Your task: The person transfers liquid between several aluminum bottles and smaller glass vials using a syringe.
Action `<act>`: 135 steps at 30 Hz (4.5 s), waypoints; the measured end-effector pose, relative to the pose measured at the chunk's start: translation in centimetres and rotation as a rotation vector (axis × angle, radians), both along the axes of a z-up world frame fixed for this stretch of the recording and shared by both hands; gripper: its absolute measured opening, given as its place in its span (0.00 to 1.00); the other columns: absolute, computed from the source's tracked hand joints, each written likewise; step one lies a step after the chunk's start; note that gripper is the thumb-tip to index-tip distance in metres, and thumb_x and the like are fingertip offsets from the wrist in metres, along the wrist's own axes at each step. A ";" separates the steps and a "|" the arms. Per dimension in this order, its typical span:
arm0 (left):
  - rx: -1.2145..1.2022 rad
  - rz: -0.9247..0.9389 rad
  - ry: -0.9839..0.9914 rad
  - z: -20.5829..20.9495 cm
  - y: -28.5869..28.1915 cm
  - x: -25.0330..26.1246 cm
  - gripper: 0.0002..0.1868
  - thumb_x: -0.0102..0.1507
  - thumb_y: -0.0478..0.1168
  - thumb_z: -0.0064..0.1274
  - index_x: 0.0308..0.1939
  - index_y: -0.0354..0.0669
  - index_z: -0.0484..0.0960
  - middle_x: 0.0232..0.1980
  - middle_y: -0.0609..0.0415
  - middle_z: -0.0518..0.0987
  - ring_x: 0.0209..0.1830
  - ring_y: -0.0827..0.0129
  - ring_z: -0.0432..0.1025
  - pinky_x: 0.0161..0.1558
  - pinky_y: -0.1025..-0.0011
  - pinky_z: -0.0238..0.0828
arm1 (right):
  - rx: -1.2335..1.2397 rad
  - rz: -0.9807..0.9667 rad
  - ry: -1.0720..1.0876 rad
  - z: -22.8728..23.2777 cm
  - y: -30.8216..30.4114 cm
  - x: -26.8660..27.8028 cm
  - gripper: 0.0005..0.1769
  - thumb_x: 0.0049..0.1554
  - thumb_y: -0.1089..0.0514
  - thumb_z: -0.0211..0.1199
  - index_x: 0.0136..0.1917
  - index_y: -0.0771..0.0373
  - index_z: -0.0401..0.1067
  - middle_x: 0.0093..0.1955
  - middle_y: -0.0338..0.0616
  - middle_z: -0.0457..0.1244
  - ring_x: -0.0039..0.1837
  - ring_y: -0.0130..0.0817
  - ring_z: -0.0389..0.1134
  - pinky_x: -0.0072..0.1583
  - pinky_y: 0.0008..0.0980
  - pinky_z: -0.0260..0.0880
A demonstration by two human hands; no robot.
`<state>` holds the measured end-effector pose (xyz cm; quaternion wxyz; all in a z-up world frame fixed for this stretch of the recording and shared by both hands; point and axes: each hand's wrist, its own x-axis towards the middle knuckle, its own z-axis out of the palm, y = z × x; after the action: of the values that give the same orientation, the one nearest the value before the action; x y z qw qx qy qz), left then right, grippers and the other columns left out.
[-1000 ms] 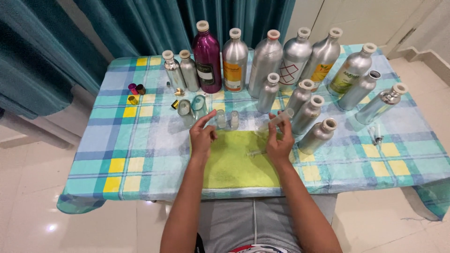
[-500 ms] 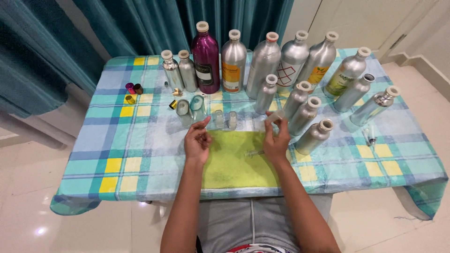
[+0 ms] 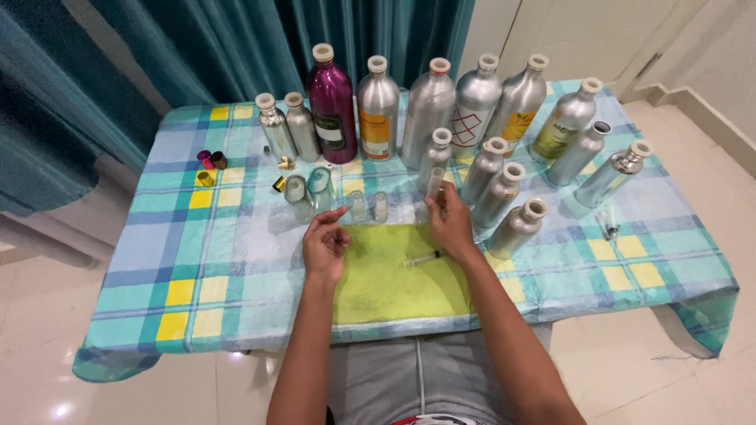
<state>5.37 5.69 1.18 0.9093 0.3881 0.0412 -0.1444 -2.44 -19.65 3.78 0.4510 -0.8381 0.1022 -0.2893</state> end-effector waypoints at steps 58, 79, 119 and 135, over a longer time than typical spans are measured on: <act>-0.259 -0.393 0.170 -3.8 -5.2 -4.2 0.21 0.66 0.64 0.50 0.45 0.54 0.82 0.43 0.51 0.86 0.32 0.56 0.80 0.17 0.76 0.64 | -0.517 0.255 0.288 18.4 8.2 -4.6 0.22 0.57 0.40 0.66 0.48 0.62 0.73 0.29 0.48 0.65 0.38 0.55 0.72 0.44 0.48 0.72; -0.248 -0.300 0.275 -2.5 -4.7 -4.6 0.21 0.65 0.64 0.52 0.41 0.54 0.82 0.41 0.47 0.86 0.28 0.49 0.79 0.16 0.77 0.56 | -0.276 0.685 -0.131 20.1 8.1 -5.5 0.33 0.50 0.70 0.64 0.69 0.59 0.72 0.54 0.54 0.70 0.59 0.56 0.69 0.55 0.47 0.75; -0.269 -0.327 0.256 -3.9 -4.7 -4.0 0.21 0.64 0.63 0.55 0.39 0.52 0.84 0.41 0.46 0.87 0.30 0.47 0.80 0.16 0.74 0.59 | -0.281 0.621 -0.140 20.5 8.2 -5.7 0.35 0.49 0.62 0.75 0.70 0.61 0.72 0.48 0.53 0.70 0.50 0.50 0.72 0.50 0.44 0.73; -0.257 -0.310 0.288 -3.6 -4.8 -4.3 0.21 0.63 0.62 0.56 0.39 0.50 0.82 0.40 0.44 0.86 0.29 0.47 0.79 0.16 0.74 0.58 | -0.122 0.766 -0.201 20.1 7.3 -5.0 0.30 0.49 0.75 0.67 0.64 0.60 0.77 0.54 0.50 0.73 0.53 0.47 0.71 0.54 0.44 0.71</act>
<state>1.02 0.87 -2.44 0.9029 0.2465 0.0916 -0.3399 -7.43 -12.33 23.90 0.4833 -0.8084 -0.2795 -0.1862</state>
